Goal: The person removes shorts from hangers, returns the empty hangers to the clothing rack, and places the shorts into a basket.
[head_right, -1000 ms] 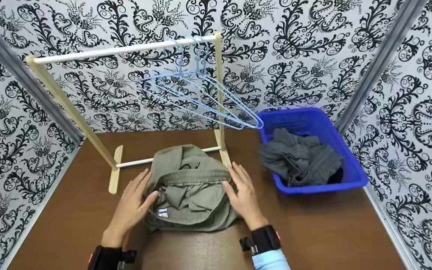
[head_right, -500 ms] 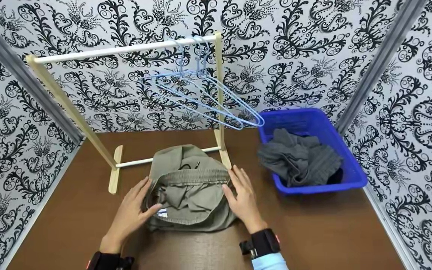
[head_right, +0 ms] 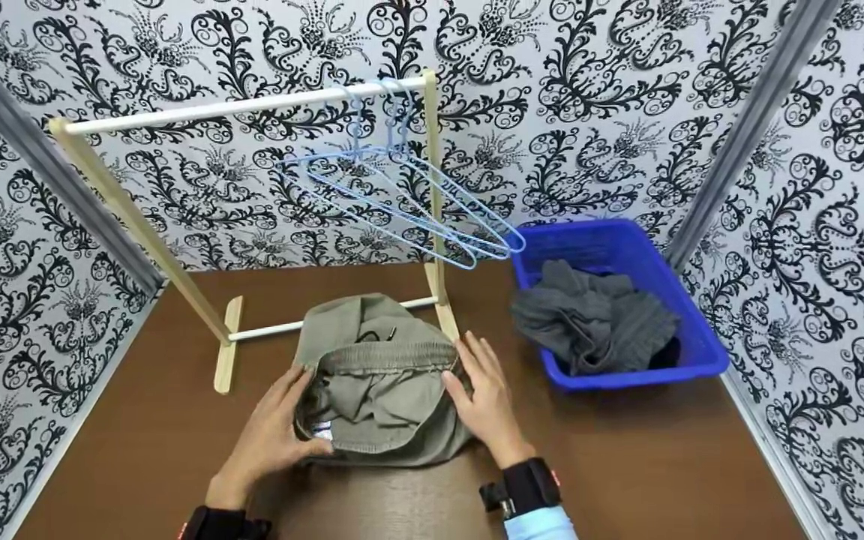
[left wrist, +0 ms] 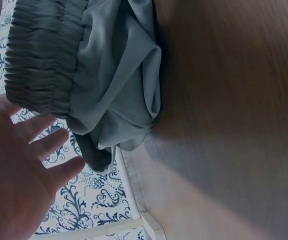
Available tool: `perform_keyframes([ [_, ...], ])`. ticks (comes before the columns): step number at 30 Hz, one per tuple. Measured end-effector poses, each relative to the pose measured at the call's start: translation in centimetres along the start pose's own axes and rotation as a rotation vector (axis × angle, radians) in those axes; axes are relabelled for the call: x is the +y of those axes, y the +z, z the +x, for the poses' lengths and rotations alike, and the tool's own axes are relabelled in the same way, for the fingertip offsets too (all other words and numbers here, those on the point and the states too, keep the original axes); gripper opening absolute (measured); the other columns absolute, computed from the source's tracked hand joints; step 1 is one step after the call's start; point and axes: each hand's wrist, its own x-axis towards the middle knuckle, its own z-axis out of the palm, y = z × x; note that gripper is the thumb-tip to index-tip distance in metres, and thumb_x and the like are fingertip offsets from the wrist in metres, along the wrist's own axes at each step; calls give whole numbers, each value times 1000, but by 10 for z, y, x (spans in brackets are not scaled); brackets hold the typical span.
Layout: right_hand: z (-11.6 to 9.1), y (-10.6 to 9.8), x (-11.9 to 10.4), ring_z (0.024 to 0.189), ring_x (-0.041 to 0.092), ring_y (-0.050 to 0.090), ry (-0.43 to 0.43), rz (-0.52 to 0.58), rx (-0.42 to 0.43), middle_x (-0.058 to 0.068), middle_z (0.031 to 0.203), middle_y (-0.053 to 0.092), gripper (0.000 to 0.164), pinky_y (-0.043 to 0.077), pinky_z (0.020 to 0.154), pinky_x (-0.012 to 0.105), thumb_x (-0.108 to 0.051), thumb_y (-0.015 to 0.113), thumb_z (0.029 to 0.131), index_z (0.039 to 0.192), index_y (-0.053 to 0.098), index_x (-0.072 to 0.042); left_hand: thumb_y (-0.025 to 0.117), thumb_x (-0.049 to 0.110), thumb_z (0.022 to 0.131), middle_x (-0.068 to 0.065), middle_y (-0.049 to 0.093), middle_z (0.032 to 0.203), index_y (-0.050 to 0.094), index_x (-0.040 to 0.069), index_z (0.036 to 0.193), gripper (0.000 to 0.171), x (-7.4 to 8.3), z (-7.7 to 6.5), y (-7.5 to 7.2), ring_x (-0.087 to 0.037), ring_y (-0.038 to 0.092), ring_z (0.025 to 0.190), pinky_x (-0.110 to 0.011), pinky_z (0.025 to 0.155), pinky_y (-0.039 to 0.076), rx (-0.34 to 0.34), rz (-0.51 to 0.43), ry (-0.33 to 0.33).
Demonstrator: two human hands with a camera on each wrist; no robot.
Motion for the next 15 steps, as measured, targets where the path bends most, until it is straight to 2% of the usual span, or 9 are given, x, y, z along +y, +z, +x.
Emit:
perform_keyframes([
  [3,-1,1,-1,147,46,35,-3,-3,-2,25,156,45,53,30,116,62,-12,68,98,147,54,3,73,88,53,-30,46,151,48,-3,151,136,0,1,1,-53,45,137,-72,108,36,-25,8,6],
  [6,-1,2,-2,147,45,37,-11,-6,7,24,156,46,52,29,117,57,-11,68,97,146,55,3,91,69,43,-29,43,154,46,0,153,138,0,4,0,-53,41,140,-74,109,33,-86,22,-35],
  [10,-1,4,-2,147,45,38,-18,-6,15,23,156,47,52,28,119,50,-11,69,97,145,56,2,98,58,39,-29,39,157,44,4,156,139,2,8,-1,-54,35,144,-75,112,29,-164,39,-97],
  [15,0,6,-3,146,44,39,-27,0,26,23,155,48,52,27,121,42,-11,70,96,145,57,2,103,49,42,-30,34,159,44,6,156,135,5,14,0,-56,31,146,-76,112,25,-210,32,-139],
])
